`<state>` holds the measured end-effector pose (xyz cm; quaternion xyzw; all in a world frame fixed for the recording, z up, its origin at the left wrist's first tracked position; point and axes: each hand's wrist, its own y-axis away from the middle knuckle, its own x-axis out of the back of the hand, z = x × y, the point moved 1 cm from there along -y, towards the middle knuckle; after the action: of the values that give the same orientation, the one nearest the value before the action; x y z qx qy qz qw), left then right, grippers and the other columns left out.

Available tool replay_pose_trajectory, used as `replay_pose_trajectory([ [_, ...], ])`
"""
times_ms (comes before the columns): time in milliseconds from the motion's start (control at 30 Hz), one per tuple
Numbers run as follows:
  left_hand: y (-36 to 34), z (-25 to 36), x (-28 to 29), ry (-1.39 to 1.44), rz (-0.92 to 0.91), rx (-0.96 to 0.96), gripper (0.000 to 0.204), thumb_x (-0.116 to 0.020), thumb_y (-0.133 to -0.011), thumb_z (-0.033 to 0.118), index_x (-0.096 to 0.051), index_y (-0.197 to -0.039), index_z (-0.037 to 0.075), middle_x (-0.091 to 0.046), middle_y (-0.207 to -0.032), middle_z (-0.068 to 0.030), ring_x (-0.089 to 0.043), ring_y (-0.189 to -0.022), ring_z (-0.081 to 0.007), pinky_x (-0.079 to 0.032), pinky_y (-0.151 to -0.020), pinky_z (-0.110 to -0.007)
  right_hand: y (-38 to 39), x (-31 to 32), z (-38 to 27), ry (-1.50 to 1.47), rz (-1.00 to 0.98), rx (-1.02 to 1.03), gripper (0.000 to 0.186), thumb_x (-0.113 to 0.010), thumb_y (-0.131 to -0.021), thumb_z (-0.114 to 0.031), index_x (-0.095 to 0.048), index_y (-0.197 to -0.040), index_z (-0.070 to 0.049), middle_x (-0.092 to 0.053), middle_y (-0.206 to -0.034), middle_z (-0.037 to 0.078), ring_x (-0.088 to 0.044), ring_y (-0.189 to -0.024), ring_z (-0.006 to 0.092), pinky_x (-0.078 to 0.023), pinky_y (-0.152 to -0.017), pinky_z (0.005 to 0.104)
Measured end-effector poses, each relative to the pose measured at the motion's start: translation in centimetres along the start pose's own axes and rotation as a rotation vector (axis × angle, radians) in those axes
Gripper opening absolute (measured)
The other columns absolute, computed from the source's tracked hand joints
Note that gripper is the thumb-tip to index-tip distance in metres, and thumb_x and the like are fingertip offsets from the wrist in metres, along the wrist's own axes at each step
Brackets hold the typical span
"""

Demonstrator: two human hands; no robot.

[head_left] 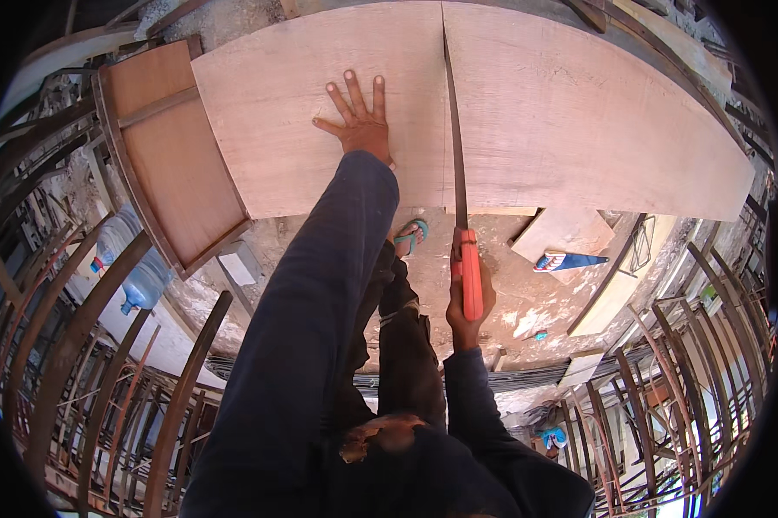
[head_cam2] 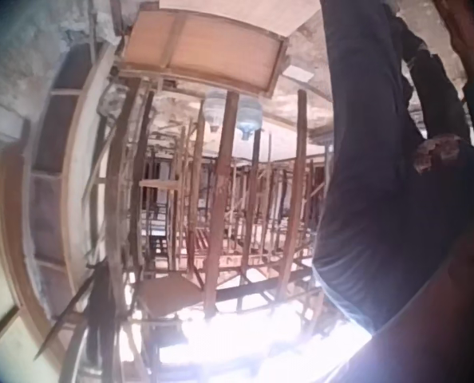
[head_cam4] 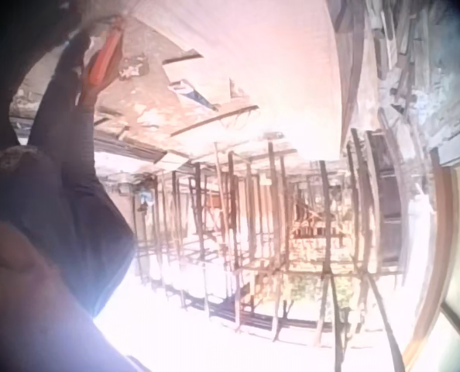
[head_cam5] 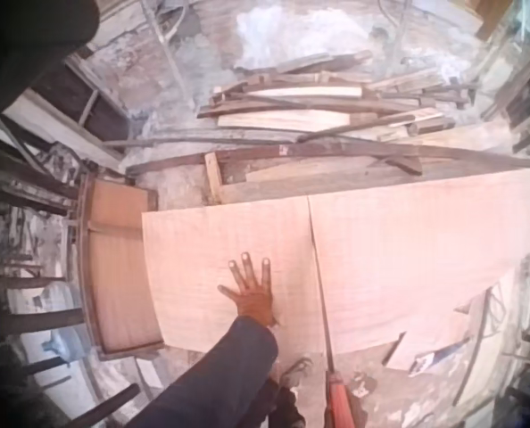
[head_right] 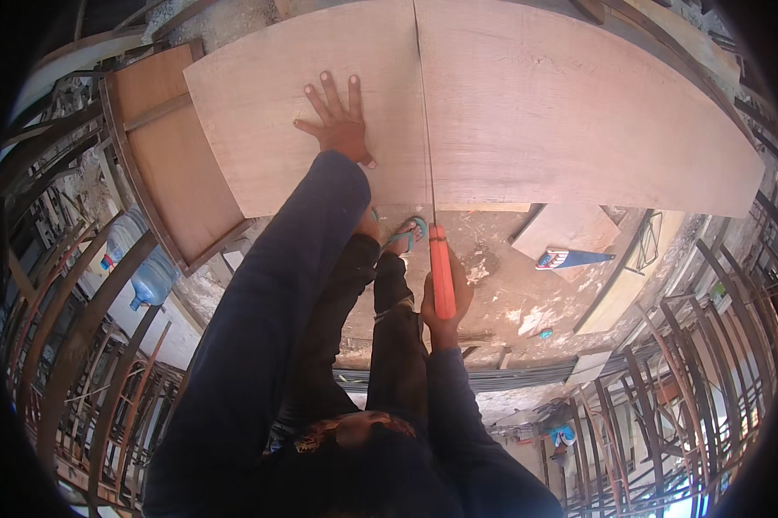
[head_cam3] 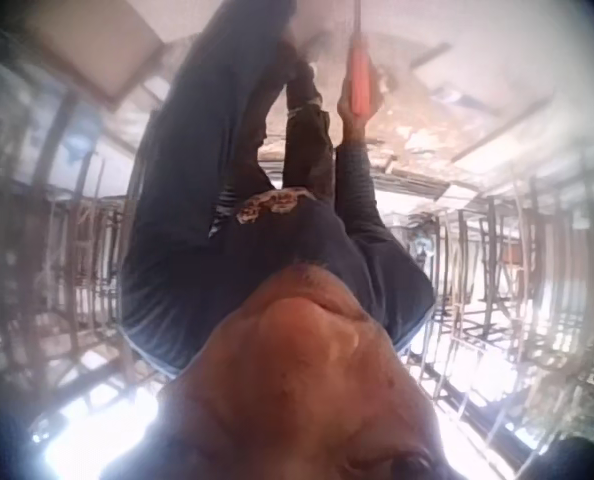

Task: The person saws a large wooden board using a hand saw, first while the board is flat on a support and then while holding it upright, before moving the board aside.

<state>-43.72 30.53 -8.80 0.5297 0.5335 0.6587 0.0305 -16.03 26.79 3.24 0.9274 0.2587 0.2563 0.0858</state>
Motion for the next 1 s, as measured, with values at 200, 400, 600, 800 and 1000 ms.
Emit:
replay_pose_trajectory([
  [200,-0.5,2.3,1.6,0.005,-0.046,-0.054,0.160,-0.097,-0.053,0.048,0.017,-0.160,0.015,0.023,-0.161,-0.0327,0.015,-0.145,-0.0626,-0.025,-0.093,-0.088,-19.3,-6.5,0.2,-0.070,0.154,0.167,0.046,-0.059,-0.083,0.003,-0.062,-0.129,0.001,-0.070,-0.115,0.019,-0.070,-0.097,0.0266,-0.053,-0.088,0.0337],
  [400,-0.5,0.3,0.9,0.016,0.057,-0.020,0.161,-0.098,-0.051,0.046,0.016,-0.161,0.015,0.023,-0.161,-0.0328,0.014,-0.145,-0.0625,-0.026,-0.095,-0.087,-8.2,-4.5,0.9,0.009,0.115,0.121,0.034,-0.063,-0.096,-0.011,-0.063,-0.125,0.005,-0.070,-0.116,0.016,-0.066,-0.108,0.0224,-0.050,-0.096,0.0351],
  [600,0.5,0.4,0.6,0.017,0.040,-0.029,0.160,-0.098,-0.052,0.045,0.015,-0.161,0.015,0.023,-0.161,-0.0330,0.014,-0.145,-0.0624,-0.026,-0.094,-0.088,-5.7,-2.8,0.4,0.013,0.086,0.120,0.038,-0.064,-0.094,-0.014,-0.062,-0.128,0.004,-0.070,-0.114,0.016,-0.068,-0.099,0.0208,-0.053,-0.088,0.0317],
  [800,1.4,1.5,-0.1,0.053,0.015,-0.063,0.162,-0.099,-0.051,0.044,0.017,-0.160,0.016,0.024,-0.160,-0.0324,0.016,-0.145,-0.0622,-0.024,-0.094,-0.088,-20.4,-6.9,-0.9,-0.091,0.136,0.200,0.032,-0.063,-0.087,-0.001,-0.064,-0.119,0.000,-0.061,-0.077,0.004,-0.051,-0.066,0.0104,-0.046,-0.064,0.0277],
  [1000,0.3,-0.1,0.4,0.013,0.006,-0.001,0.159,-0.098,-0.053,0.045,0.016,-0.161,0.016,0.023,-0.161,-0.0321,0.015,-0.145,-0.0615,-0.025,-0.094,-0.088,1.3,-0.6,-0.6,-0.004,0.036,-0.076,0.039,-0.064,-0.096,-0.016,-0.061,-0.130,0.004,-0.068,-0.122,0.019,-0.066,-0.116,0.0273,-0.048,-0.101,0.0376],
])
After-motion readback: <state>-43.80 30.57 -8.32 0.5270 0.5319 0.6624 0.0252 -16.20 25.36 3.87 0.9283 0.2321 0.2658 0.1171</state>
